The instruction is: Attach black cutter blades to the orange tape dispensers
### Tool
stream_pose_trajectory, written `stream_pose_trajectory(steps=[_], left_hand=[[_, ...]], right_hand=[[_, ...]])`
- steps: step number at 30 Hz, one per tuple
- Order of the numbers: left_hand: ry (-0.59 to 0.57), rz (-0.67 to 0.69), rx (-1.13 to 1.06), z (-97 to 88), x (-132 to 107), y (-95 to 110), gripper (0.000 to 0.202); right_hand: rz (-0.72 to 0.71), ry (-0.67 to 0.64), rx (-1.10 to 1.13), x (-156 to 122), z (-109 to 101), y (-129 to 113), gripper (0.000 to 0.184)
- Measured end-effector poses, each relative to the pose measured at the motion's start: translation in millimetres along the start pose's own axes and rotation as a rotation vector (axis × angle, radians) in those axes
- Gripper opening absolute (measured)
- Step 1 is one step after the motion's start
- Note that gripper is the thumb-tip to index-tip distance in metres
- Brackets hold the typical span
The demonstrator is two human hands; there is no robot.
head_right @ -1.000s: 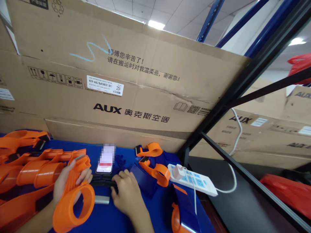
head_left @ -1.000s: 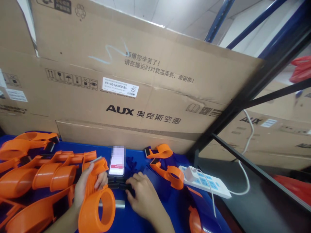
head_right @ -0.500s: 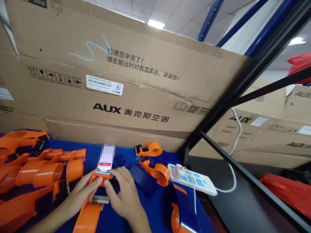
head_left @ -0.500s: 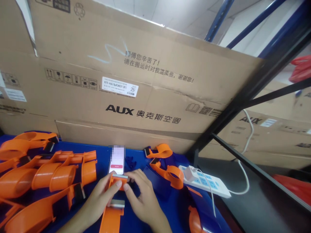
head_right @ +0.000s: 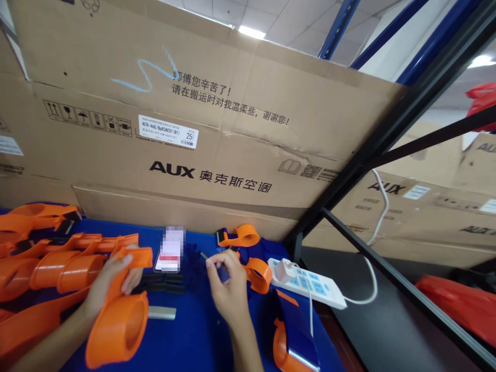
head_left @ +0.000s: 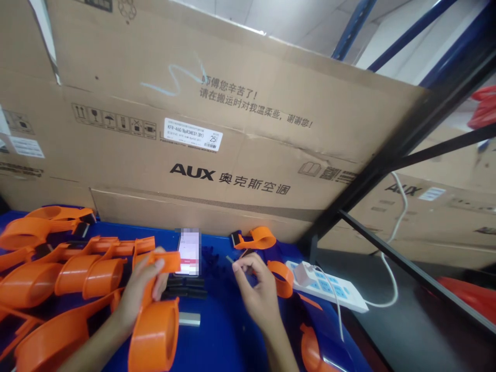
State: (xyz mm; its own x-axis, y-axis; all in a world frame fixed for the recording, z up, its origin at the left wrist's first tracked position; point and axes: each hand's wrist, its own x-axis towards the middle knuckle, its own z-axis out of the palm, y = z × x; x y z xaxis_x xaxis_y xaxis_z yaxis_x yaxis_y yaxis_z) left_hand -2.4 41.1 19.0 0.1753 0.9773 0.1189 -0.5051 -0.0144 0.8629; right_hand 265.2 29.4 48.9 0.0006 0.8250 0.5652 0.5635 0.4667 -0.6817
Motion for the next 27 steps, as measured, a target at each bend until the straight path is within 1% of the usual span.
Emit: stream_pose_trajectory(steps=[1,2,3,5,7,8,10,12,15,18,20,22,24,27], left_hand=[[-0.024,-0.012,-0.054,-1.7,1.3,6.9,0.049],[-0.055,-0.037,-0.104,-2.1,1.7,13.8,0.054],[-0.075,-0.064,-0.178,-1.4,1.5,20.1,0.055],[-0.090,-0.085,-0.314,2.0,-0.2,29.3,0.049],[-0.092,-0.070,-0.364,4.6,-1.4,32.2,0.046],[-0.098,-0.063,-0.358,4.7,-1.2,31.5,0.049],[-0.117,-0.059,-0.331,2.5,0.6,26.7,0.055],[-0.139,-0.060,-0.309,-0.7,3.0,20.1,0.055],[-0.150,-0.048,-0.296,-0.8,4.3,11.2,0.046],[-0.103,-0.006,-0.289,6.9,2.0,6.3,0.035],[-0.051,0.007,-0.249,12.7,0.1,4.3,0.033],[-0.006,-0.005,-0.151,16.3,-1.1,1.6,0.036],[0.019,-0.029,-0.045,17.0,-1.6,-2.7,0.045],[0.040,-0.064,0.057,14.4,-1.9,-11.8,0.056]], right_hand=[[-0.008,-0.015,-0.046,1.1,-3.4,2.0,0.020],[-0.019,-0.069,-0.089,1.5,-5.2,2.4,0.019],[-0.030,-0.151,-0.127,1.0,-5.3,1.2,0.018],[-0.046,-0.360,-0.182,-1.9,-1.3,-5.1,0.014],[-0.062,-0.553,-0.200,-6.3,5.9,-14.0,0.010],[-0.071,-0.630,-0.198,-8.6,9.5,-18.3,0.010],[-0.086,-0.732,-0.195,-13.2,15.8,-25.0,0.012],[-0.090,-0.765,-0.230,-17.4,20.0,-28.3,0.014],[-0.090,-0.777,-0.310,-22.6,24.2,-28.9,0.014],[-0.106,-0.800,-0.352,-26.6,29.3,-27.8,0.013],[-0.125,-0.798,-0.367,-29.2,34.6,-27.6,0.012],[-0.143,-0.780,-0.390,-31.8,40.9,-28.3,0.012],[-0.155,-0.748,-0.417,-33.4,46.6,-29.2,0.010],[-0.137,-0.661,-0.375,-32.2,48.7,-29.8,0.007]])
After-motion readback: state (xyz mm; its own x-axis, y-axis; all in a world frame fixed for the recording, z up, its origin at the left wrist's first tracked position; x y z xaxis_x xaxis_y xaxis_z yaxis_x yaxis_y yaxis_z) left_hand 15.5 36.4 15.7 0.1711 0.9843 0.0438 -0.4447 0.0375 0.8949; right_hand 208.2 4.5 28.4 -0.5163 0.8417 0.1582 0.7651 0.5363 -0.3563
